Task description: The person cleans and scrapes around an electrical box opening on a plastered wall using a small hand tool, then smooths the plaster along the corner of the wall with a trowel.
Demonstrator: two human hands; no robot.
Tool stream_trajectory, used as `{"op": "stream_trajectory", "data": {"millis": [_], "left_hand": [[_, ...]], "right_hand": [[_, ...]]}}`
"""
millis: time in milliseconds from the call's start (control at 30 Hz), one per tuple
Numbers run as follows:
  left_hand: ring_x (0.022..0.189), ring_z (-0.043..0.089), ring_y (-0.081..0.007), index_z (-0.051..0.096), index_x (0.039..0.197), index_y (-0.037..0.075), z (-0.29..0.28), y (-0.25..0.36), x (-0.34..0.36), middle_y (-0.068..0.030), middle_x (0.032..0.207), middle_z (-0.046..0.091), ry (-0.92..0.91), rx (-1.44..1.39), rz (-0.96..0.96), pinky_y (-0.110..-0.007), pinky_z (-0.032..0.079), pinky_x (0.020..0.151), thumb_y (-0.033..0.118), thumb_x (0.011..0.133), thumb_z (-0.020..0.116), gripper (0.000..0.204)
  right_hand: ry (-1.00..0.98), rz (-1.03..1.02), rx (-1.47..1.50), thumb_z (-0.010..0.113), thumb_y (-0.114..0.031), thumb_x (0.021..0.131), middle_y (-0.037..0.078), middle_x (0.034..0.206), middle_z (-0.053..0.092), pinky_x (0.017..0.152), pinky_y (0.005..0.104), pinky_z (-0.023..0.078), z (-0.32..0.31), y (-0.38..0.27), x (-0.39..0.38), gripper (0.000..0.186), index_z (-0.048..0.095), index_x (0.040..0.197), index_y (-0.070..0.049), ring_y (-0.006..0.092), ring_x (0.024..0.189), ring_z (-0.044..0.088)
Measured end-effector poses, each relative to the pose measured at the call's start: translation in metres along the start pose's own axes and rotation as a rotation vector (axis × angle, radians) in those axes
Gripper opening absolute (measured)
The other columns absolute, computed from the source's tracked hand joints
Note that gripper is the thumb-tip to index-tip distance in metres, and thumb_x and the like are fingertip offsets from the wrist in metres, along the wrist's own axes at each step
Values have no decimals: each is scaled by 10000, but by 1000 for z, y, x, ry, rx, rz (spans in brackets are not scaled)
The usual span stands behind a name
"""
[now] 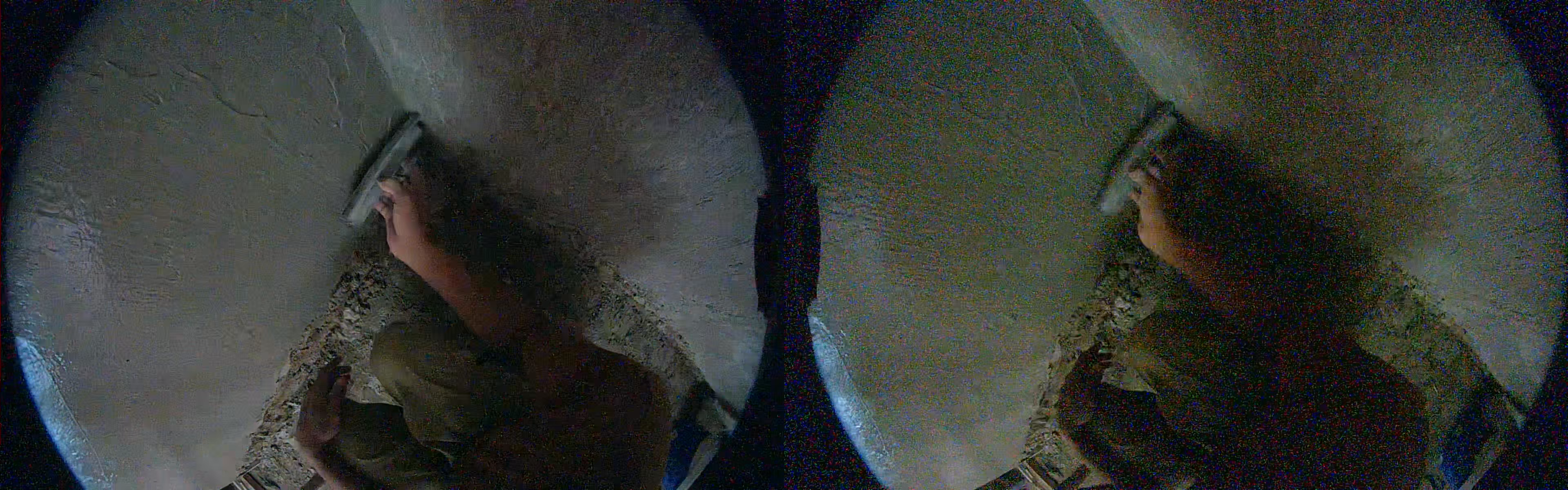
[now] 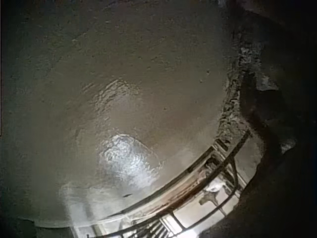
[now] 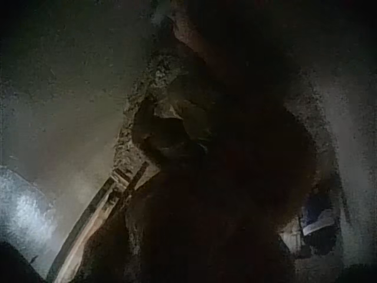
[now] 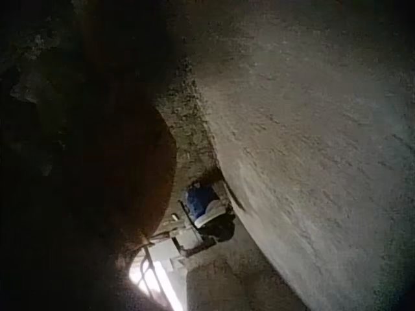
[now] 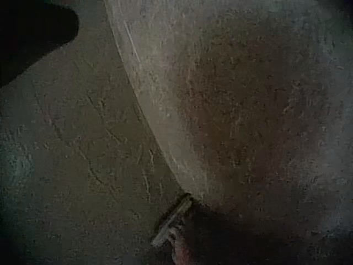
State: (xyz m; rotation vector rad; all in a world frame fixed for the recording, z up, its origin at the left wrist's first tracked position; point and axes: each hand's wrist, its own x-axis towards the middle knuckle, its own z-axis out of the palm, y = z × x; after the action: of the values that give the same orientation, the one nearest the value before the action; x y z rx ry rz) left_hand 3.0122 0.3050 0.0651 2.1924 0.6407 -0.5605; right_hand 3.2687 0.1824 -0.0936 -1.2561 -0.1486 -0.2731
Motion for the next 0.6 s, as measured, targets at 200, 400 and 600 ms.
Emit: {"op": "stream_trajectory", "data": {"millis": [200,400,600], "left_hand": [[1146,521,-297,399,1327,24,0,6,-3,-190,1214,553,-32,218,-1,-381,391,967,350,959,414,492],[1158,506,-308,382,1340,29,9,-43,-5,-195,1252,521,36,-164,10,-378,395,963,352,964,402,496],[1140,519,-302,399,1318,28,2,-41,-3,-198,1234,530,56,15,202,-377,409,949,291,960,427,445]], "right_hand": [[171,-150,374,626,-84,740,62,1054,484,806,341,415,36,-81,21,409,491,1127,-102,177,995,480],[127,142,616,571,-118,780,80,1073,477,797,322,424,55,-191,49,396,469,1159,-68,167,967,482],[-48,-247,550,535,-61,787,105,1172,476,824,310,428,45,-168,41,402,463,1182,-67,177,1005,500]]}}
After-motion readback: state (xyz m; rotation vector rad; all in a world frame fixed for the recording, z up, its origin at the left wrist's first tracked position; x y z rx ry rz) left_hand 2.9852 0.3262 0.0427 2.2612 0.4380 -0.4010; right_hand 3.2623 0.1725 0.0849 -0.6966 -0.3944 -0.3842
